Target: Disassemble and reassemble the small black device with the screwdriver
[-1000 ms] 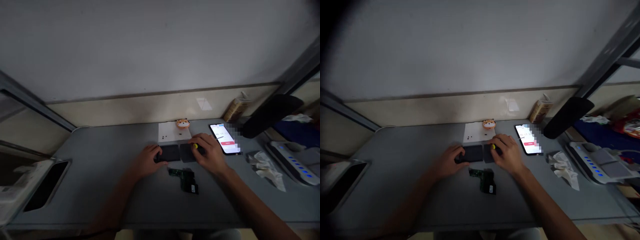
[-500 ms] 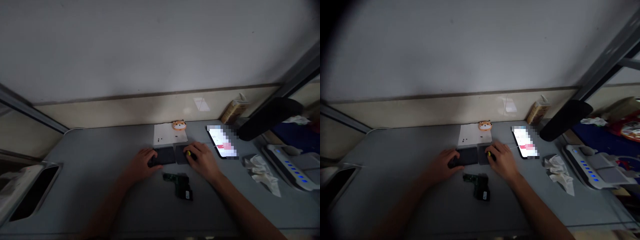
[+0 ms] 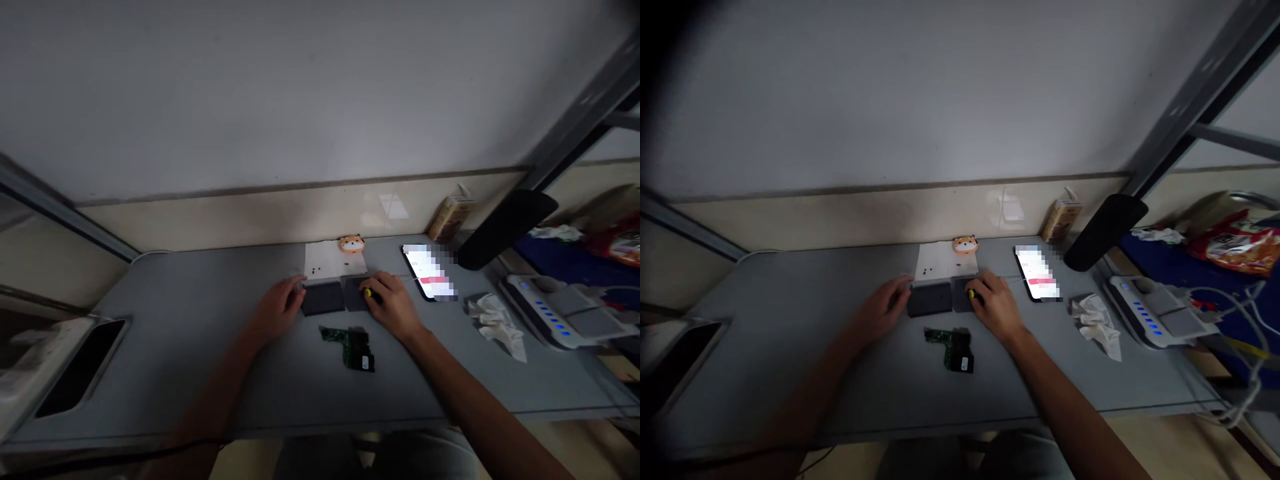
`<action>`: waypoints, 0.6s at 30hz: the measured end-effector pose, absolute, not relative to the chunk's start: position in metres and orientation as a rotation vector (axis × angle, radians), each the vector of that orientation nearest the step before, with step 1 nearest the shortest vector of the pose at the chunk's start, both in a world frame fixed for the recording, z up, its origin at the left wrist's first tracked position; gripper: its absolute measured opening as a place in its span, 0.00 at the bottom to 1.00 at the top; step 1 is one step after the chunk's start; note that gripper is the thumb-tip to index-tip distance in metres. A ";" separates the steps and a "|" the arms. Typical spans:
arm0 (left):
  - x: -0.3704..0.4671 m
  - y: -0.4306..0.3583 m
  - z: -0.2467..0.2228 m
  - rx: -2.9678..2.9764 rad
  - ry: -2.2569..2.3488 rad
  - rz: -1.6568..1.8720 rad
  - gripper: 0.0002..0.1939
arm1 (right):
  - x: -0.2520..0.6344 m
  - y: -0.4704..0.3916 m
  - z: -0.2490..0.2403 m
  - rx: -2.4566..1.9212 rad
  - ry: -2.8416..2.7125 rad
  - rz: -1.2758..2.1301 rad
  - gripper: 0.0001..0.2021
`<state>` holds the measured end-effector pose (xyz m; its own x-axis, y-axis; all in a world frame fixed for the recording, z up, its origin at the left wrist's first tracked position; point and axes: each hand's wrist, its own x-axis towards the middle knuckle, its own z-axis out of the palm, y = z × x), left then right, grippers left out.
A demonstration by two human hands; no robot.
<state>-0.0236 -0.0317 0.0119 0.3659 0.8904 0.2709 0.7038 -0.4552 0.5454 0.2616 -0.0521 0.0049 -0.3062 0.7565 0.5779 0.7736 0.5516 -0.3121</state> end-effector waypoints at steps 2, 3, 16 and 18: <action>-0.023 -0.033 0.012 2.291 1.405 0.793 0.18 | 0.262 -0.053 0.005 -1.193 -2.094 -0.050 0.10; -0.023 -0.033 0.012 2.289 1.407 0.801 0.18 | 0.262 -0.054 0.005 -1.179 -2.091 -0.061 0.10; -0.018 -0.038 0.005 2.308 1.398 0.866 0.19 | 0.262 -0.060 0.008 -1.235 -2.121 -0.189 0.11; -0.018 -0.037 0.003 2.303 1.404 0.904 0.18 | 0.261 -0.060 0.008 -1.254 -2.113 -0.185 0.11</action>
